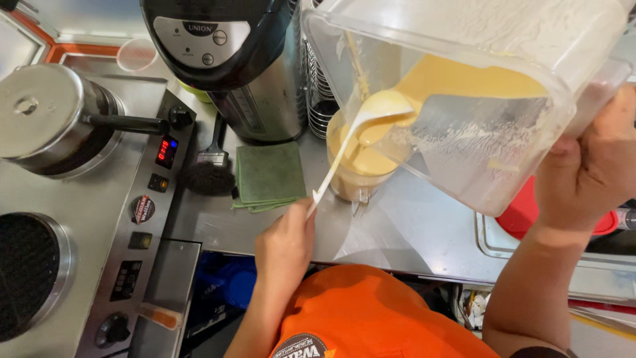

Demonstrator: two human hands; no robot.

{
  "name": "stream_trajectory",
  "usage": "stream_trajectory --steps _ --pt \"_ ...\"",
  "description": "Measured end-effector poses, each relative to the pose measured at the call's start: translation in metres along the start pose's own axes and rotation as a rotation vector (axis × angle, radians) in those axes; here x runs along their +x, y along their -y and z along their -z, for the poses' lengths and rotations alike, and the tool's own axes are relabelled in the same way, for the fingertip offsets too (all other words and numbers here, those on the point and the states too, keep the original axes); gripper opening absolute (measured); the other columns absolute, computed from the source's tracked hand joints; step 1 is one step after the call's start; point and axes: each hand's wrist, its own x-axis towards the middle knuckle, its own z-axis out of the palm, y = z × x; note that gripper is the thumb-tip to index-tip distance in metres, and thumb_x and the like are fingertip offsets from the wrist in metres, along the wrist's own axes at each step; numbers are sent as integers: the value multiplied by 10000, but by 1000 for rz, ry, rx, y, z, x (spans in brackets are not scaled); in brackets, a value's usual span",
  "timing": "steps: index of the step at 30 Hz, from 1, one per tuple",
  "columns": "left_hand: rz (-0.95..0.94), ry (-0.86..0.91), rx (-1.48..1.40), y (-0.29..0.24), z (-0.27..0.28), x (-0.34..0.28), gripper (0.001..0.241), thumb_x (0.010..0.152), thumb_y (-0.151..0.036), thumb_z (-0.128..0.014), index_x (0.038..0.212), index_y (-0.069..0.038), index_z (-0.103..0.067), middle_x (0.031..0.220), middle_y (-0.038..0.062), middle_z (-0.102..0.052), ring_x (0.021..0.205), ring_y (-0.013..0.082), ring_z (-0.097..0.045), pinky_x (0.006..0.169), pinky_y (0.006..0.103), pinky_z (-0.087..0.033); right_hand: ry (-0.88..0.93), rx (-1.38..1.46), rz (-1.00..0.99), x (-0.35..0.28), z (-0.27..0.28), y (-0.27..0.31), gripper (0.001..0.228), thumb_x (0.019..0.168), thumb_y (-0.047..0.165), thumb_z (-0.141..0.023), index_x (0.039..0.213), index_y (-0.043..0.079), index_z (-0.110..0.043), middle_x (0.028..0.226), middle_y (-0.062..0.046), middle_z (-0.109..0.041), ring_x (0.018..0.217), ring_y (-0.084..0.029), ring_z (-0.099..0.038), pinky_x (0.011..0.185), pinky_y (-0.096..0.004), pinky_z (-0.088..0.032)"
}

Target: The person moves a grill brush and then scoops a yellow batter from a large plastic container into a clear measuring jug using a ladle. The person repeatedly scrapes the container to transfer the batter.

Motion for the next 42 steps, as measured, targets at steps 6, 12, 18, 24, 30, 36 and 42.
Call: stream_trajectory --steps 6,12,18,24,30,36,42 --pt "-140 -34 -16 9 -8 -1 146 948 -41 -669 1094 -53 -660 872 86 -626 663 288 -656 562 399 -507 139 168 -216 -2 16 31 358 1205 133 -448 1472 -102 -412 1276 -97 -579 1109 -149 -592 983 -241 -482" --pt "-196 -22 -79 16 0 8 272 897 -105 -724 1158 -52 -668 854 87 -620 678 279 -653 580 393 -514 -103 115 -202 -11 -7 30 251 1296 166 -443 1371 -72 -473 1272 -106 -601 1107 -145 -614 972 -245 -486" --pt "-148 105 -291 9 27 23 326 925 -97 -654 1244 -61 -598 1040 108 -675 825 315 -686 688 419 -544 -209 27 -62 -13 -25 36 343 1269 249 -467 1287 -91 -517 1126 -84 -565 900 -102 -553 782 -231 -439" --pt "-275 68 -277 -11 0 73 329 946 -95 -663 1265 -168 -629 992 83 -631 851 327 -690 667 435 -539 -253 -130 -122 -12 -26 38 399 1182 307 -575 1245 -86 -587 1081 -82 -566 770 -101 -439 677 -232 -351" --pt "-278 22 -313 -11 -24 88 378 962 -80 -651 1331 -160 -626 994 91 -622 802 319 -689 633 433 -537 -237 -324 126 -12 -35 34 477 1156 403 -621 1235 -67 -600 1112 -122 -644 844 -165 -565 723 -294 -433" --pt "-178 157 -326 -1 12 62 355 947 -95 -672 1294 -165 -662 943 110 -646 736 354 -669 628 434 -538 -179 -237 95 -14 -32 50 556 1109 471 -591 1187 -78 -623 944 -94 -666 766 -139 -571 672 -247 -428" --pt "-120 180 -365 16 47 44 259 983 -117 -686 1232 -188 -694 898 91 -646 733 312 -676 630 404 -540 -264 -41 -42 -16 -34 40 480 1211 361 -592 1407 -77 -590 1224 -168 -675 994 -196 -678 862 -295 -543"
